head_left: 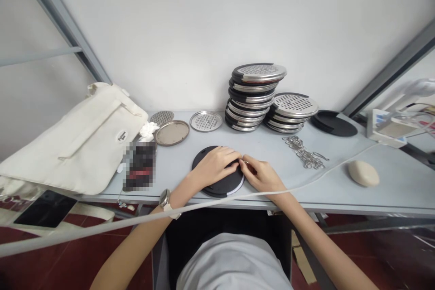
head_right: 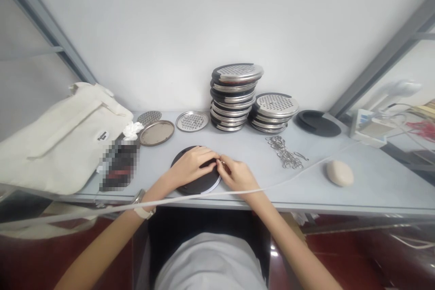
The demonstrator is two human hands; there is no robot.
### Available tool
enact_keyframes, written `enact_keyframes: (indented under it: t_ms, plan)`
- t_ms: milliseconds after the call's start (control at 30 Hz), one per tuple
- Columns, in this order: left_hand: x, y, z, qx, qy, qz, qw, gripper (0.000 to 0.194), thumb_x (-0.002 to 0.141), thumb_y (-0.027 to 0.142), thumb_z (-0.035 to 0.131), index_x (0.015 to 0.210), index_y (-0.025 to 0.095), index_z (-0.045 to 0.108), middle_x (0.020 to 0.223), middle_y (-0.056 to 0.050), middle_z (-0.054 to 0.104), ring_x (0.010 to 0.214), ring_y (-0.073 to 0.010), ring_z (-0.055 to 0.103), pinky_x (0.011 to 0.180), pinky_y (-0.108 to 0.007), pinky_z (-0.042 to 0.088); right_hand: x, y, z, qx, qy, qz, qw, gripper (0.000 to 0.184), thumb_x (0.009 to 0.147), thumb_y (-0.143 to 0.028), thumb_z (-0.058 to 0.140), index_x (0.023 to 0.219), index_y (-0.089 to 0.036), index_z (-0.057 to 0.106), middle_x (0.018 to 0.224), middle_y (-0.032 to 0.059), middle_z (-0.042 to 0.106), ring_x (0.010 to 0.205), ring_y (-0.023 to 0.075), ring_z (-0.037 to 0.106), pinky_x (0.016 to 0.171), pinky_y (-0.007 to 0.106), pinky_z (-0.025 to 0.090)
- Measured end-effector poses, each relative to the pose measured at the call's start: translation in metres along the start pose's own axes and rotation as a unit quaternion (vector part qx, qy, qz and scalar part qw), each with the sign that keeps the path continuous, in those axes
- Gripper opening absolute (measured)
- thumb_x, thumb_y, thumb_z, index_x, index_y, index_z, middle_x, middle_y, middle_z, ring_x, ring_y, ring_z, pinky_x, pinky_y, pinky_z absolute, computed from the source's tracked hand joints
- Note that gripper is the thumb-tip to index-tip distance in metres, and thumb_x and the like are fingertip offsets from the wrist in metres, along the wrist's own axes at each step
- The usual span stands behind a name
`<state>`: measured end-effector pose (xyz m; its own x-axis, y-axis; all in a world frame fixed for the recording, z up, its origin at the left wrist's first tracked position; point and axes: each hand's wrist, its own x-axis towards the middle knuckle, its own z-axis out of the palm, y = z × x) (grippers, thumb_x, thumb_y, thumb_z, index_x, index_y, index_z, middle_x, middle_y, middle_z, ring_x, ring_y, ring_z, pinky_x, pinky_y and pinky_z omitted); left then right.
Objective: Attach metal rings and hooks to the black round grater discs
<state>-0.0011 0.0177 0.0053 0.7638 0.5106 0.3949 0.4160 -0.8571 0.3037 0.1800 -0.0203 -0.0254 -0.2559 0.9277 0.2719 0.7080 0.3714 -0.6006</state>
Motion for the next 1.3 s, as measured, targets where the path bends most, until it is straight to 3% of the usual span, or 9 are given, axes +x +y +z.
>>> enact_keyframes:
  t_ms: [267,700,1300]
  plan:
    - [0.0004,-0.0014,0.0009,0.005,0.002,0.006,1.000,0.009,0.090,0.021,0.048,0.090,0.016,0.055,0.087,-0.003,0.061,0.083,-0.0162,0.054,0.080,-0.030,0.041,-0.0015,-0.0014,0.0006,-0.006,0.013,-0.005,1.000,0.024,0.092,-0.033,0.037,0.071,-0.022,0.039,0.053,-0.0053,0.043,0.045,0.0098,0.037,0.049,0.021,0.028]
    - [0.0016,0.0028,-0.0027,0.000,-0.006,-0.005,1.000,0.014,0.090,0.019,0.045,0.098,0.017,0.056,0.093,-0.004,0.061,0.088,-0.0171,0.055,0.082,-0.030,0.041,-0.0018,-0.0016,-0.0017,0.000,0.013,0.013,1.000,0.011,0.088,-0.027,0.037,0.078,-0.023,0.037,0.056,-0.0057,0.043,0.047,0.0116,0.041,0.051,0.022,0.031]
    - [0.0013,0.0028,-0.0037,-0.005,-0.003,-0.007,1.000,0.012,0.090,0.019,0.046,0.097,0.017,0.055,0.093,-0.004,0.062,0.089,-0.0171,0.055,0.083,-0.031,0.042,-0.0020,-0.0012,-0.0016,0.006,0.023,-0.013,1.000,0.019,0.093,-0.031,0.033,0.077,-0.023,0.040,0.059,-0.0025,0.048,0.047,0.0118,0.043,0.050,0.023,0.032]
